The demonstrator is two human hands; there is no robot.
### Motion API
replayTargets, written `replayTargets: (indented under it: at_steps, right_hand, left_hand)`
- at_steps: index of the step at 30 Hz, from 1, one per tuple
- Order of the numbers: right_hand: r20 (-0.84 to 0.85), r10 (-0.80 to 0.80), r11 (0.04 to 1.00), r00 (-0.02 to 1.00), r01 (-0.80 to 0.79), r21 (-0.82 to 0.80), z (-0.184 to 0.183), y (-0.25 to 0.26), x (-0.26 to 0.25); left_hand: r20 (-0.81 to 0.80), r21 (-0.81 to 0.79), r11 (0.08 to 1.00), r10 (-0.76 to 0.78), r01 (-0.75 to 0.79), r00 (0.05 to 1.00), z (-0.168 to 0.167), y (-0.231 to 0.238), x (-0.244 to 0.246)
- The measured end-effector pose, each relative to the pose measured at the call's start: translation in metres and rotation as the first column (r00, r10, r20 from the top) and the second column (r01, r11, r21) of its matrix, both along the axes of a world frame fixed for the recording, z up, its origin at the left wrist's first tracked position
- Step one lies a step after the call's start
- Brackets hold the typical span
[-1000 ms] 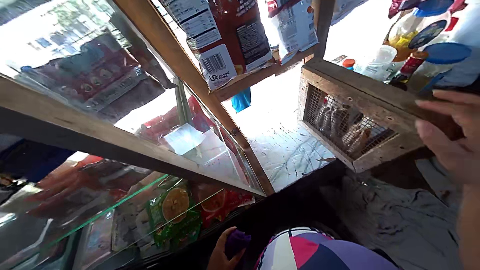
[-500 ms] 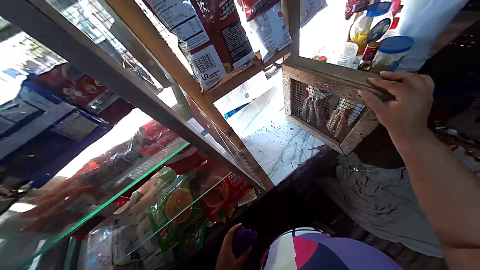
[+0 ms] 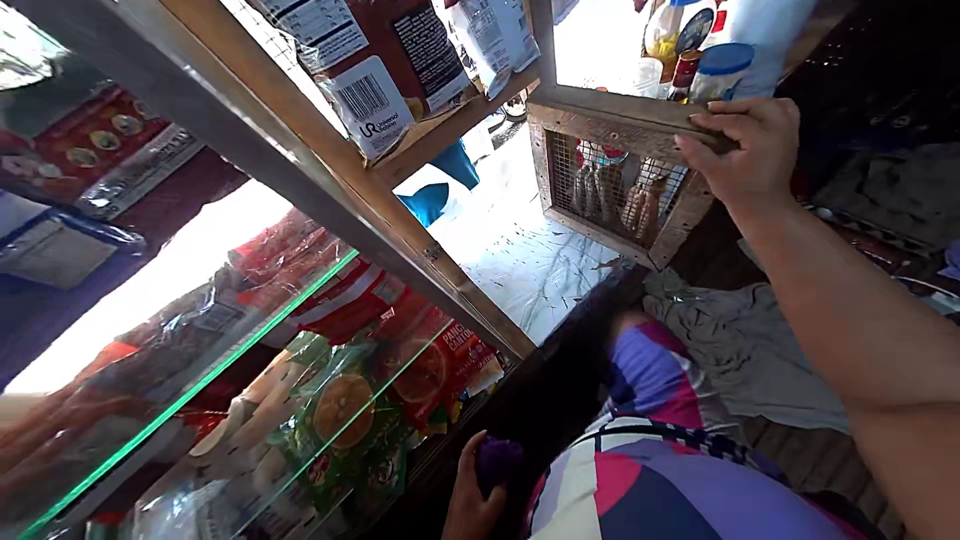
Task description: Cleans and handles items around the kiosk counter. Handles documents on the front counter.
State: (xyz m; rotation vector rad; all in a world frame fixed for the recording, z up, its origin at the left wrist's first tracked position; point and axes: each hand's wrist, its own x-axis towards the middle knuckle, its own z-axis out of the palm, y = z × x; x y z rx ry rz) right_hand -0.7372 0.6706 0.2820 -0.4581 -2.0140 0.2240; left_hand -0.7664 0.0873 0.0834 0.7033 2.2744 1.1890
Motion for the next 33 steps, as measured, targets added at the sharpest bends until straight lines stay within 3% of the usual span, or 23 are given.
replayTargets:
  at_steps: [8, 13, 19, 23, 28, 31, 33]
  right_hand:
    - [0.048, 0.010, 1.000, 0.999, -0.008, -0.029, 0.004, 0.000, 0.003]
    - [0.095, 0.076, 0.996, 0.993, -0.081, 0.045, 0.007, 0.012, 0.008]
    - [0.109, 0.136, 0.990, 0.985, -0.138, 0.008, 0.007, 0.046, 0.009]
    - [0.118, 0.091, 0.993, 0.989, -0.099, 0.061, 0.007, 0.055, 0.010]
    - [0.014, -0.161, 0.986, 0.987, 0.161, 0.033, 0.001, 0.022, 0.015]
    - [-0.166, -0.036, 0.997, 0.985, 0.048, 0.065, -0.032, -0.024, 0.014]
    - [-0.110, 0.169, 0.985, 0.979, -0.172, -0.018, -0.076, -0.070, 0.001]
  left_hand:
    - [0.061, -0.170, 0.983, 0.085, -0.074, 0.995, -0.020, -0.009, 0.005]
    - [0.056, -0.183, 0.980, 0.091, -0.080, 0.994, -0.031, -0.005, 0.002]
    - [0.058, -0.206, 0.970, 0.145, -0.131, 0.988, -0.030, -0.005, 0.004]
    - [0.087, -0.234, 0.956, 0.202, -0.177, 0.976, -0.029, -0.010, 0.010]
    - [0.087, -0.329, 0.924, 0.235, -0.195, 0.968, -0.030, -0.019, 0.023]
    - [0.085, -0.369, 0.908, 0.243, -0.196, 0.966, -0.029, -0.027, 0.030]
    - [0.087, -0.407, 0.890, 0.262, -0.206, 0.961, -0.025, -0.029, 0.033]
